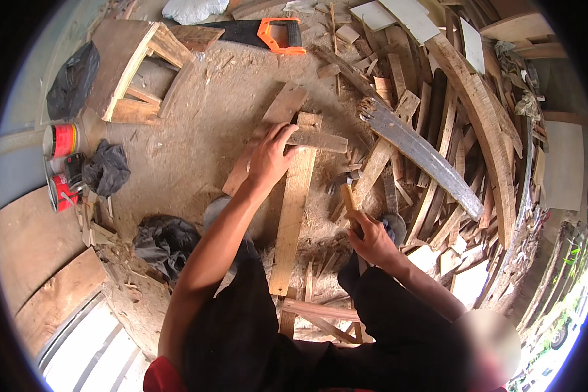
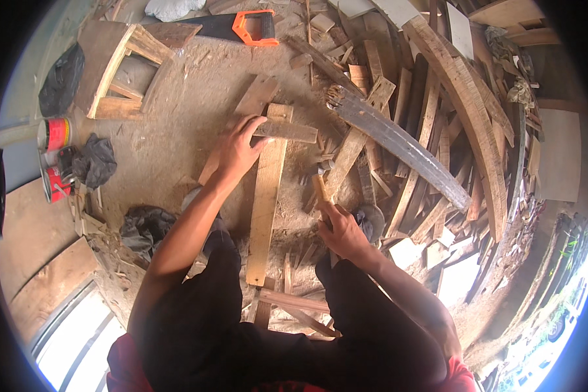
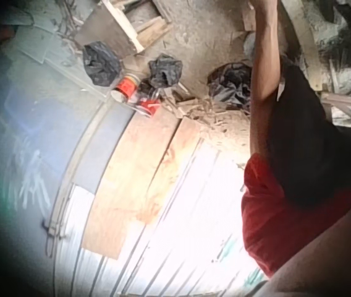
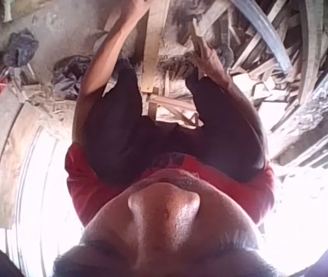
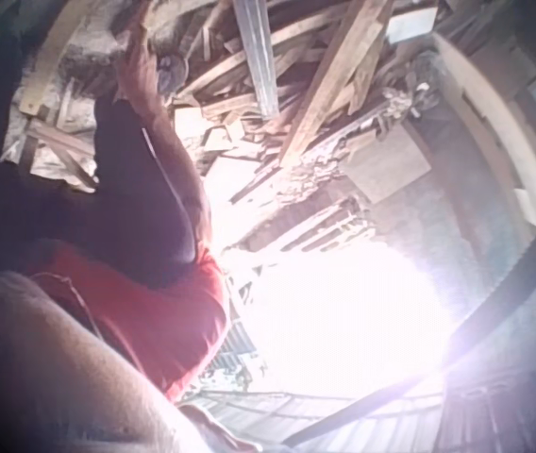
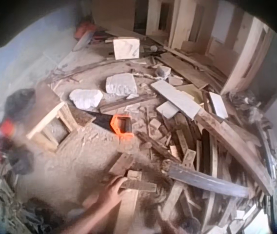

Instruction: The person sits on the floor and uses a hammer to repeatedly strike and break a long wooden plank into smaller pieces. The person adjusts the wood and continues hammering until it splits, then discards the pieces.

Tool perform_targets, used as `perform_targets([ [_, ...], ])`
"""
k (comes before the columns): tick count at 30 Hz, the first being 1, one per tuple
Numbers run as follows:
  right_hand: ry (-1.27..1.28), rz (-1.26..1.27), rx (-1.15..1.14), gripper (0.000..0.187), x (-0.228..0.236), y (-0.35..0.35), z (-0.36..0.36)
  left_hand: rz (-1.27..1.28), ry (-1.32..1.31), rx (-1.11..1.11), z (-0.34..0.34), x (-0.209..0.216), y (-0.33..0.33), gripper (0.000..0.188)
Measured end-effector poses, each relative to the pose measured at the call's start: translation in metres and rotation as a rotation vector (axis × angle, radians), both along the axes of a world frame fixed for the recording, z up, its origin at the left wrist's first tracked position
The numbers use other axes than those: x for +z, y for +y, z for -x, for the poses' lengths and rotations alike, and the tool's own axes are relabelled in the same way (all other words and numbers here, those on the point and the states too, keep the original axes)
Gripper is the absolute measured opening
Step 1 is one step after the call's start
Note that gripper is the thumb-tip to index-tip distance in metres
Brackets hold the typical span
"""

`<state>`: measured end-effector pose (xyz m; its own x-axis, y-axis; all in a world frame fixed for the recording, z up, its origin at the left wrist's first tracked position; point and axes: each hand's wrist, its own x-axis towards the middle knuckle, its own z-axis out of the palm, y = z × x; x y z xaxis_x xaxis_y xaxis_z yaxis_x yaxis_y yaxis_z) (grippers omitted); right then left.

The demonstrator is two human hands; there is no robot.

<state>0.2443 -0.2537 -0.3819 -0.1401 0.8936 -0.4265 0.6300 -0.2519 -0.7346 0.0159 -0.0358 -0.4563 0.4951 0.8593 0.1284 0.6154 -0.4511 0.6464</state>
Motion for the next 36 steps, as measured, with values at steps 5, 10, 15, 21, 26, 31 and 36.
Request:
perform_targets([
  [5, 0.624, 0.187, -0.082, 0.052, 0.020, 0.041, -0.024, 0.014, 0.063, -0.036, -0.004, 0.003, 0.002, 0.050],
  [10, 0.532, 0.010, 0.120, 0.056, 0.029, 0.078, -0.020, 0.062, 0.197, -0.107, -0.006, 0.017, 0.013, 0.049],
  [15, 0.079, -0.534, 0.351, 0.035, 0.019, 0.109, -0.024, 0.152, 0.176, -0.149, -0.002, 0.018, 0.024, 0.047],
  [21, 0.537, -0.386, -0.233, 0.028, 0.056, 0.148, 0.011, 0.192, 0.229, -0.141, -0.003, 0.011, 0.027, 0.048],
  [26, 0.598, -0.314, -0.523, 0.028, 0.047, 0.208, 0.028, 0.053, 0.153, -0.205, 0.002, -0.008, 0.035, 0.047],
  [31, 0.522, -0.373, -0.563, 0.027, 0.011, 0.246, 0.041, -0.015, 0.140, -0.197, -0.001, -0.006, 0.033, 0.042],
  [36, 0.443, -0.287, -0.639, 0.030, -0.004, 0.262, 0.043, -0.036, 0.141, -0.179, 0.001, -0.006, 0.032, 0.042],
])
